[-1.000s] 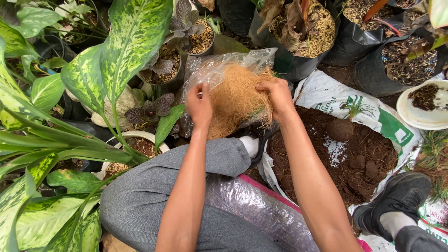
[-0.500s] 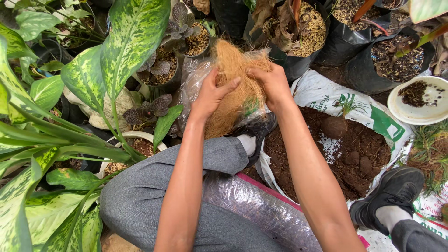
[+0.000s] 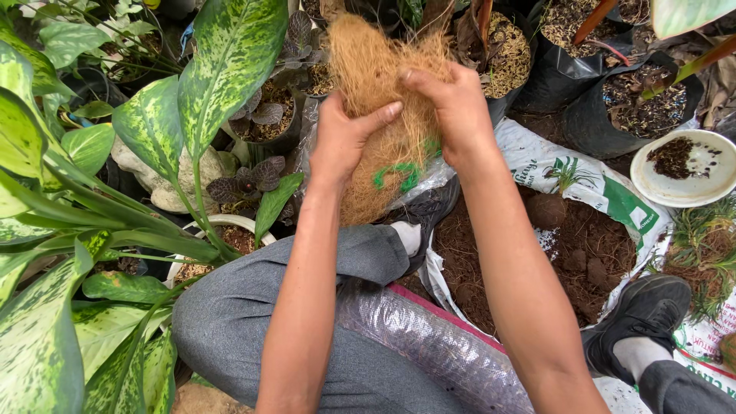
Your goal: The person wraps a small plant with soil and coconut fiber, then secures it with green string. The person handles the plant, soil, and fiber by hand, forming a compact ball and tying it.
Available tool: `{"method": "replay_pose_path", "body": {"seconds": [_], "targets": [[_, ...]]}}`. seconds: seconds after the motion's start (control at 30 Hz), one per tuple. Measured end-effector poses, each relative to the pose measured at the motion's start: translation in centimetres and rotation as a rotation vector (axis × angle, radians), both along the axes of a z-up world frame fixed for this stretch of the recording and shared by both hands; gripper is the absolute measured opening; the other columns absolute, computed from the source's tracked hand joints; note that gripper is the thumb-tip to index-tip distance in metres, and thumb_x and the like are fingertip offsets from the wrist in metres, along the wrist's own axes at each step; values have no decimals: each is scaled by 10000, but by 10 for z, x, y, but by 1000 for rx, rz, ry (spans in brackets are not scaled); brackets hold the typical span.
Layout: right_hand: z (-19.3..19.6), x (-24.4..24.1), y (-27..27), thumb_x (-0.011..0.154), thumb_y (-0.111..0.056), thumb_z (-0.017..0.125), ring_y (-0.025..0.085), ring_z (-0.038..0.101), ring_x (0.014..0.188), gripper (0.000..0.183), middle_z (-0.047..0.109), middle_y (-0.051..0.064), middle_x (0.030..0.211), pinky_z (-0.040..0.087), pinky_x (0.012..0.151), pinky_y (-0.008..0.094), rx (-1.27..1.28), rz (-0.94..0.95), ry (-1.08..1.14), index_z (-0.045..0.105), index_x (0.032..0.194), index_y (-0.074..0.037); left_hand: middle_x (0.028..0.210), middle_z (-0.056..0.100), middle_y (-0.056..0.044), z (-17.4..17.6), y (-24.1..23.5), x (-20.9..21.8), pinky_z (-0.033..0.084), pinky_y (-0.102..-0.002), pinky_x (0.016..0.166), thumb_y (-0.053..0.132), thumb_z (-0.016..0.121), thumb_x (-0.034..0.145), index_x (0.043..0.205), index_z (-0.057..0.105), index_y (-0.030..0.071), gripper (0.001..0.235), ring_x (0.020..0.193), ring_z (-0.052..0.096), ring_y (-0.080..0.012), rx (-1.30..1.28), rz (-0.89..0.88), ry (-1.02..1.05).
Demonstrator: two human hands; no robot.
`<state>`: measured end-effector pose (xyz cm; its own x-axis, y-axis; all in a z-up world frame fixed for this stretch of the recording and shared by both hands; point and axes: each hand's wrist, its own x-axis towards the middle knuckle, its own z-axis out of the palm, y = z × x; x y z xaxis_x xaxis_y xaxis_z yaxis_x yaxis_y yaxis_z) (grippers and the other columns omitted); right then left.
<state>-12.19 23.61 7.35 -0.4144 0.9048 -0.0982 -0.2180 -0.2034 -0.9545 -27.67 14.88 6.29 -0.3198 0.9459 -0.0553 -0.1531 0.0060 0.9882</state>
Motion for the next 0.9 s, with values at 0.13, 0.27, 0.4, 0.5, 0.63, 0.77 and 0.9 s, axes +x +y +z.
{"method": "replay_pose_path", "body": {"seconds": [0.13, 0.27, 0.4, 0.5, 0.63, 0.77, 0.9], "targets": [[-37, 12, -15, 880, -110, 746, 202, 741, 990, 381, 759, 136, 1132, 614, 907, 350, 7, 24, -76, 672, 1224, 39, 1315, 661, -239, -48, -10, 11, 559, -414, 971, 192, 861, 754, 1385, 481, -52, 776, 1209, 683, -303, -127, -36, -210], [-88, 30, -34, 871, -138, 742, 215, 751, 971, 426, 764, 135, 1110, 620, 860, 366, -215, -64, -151, 648, 1251, 30, 1419, 626, -234, -105, -17, 24, 516, -372, 1037, 265, 751, 900, 1452, 541, -93, 690, 1258, 620, -264, -171, -2, -505], [-114, 49, -43, 875, -122, 729, 219, 739, 982, 469, 736, 132, 1140, 620, 840, 382, -300, -66, -44, 578, 1300, 10, 1365, 653, -211, -135, -12, 32, 504, -344, 1064, 102, 774, 897, 1449, 466, -75, 656, 1217, 659, -242, -307, -50, -135], [-116, 65, -44, 874, -82, 728, 231, 741, 964, 460, 738, 156, 1124, 630, 824, 378, -314, -21, -37, 585, 1293, 38, 1290, 697, -184, -142, -11, 39, 553, -341, 999, 31, 777, 837, 1395, 504, -59, 627, 1117, 702, -225, -247, -154, -91], [-112, 92, -50, 842, 0, 734, 243, 749, 936, 419, 754, 184, 1094, 630, 806, 364, -221, -132, -71, 635, 1237, 99, 1175, 741, -159, -138, -7, 57, 588, -339, 896, 18, 768, 859, 1288, 650, -62, 452, 992, 718, -186, -151, -188, -118], [-105, 121, -63, 840, 13, 721, 232, 764, 917, 373, 761, 187, 1050, 633, 813, 362, -223, -273, -86, 638, 1195, 93, 1089, 746, -132, -124, -8, 82, 569, -334, 810, 60, 765, 891, 1215, 696, -65, 354, 913, 693, -167, -173, -181, -112], [-101, 152, -81, 855, 11, 715, 231, 761, 916, 386, 765, 205, 1073, 624, 840, 362, -215, -258, -124, 663, 1216, 138, 1138, 727, -79, -110, -19, 113, 546, -305, 839, 194, 690, 933, 1265, 683, -26, 399, 972, 674, -144, -150, -283, -337]]}}
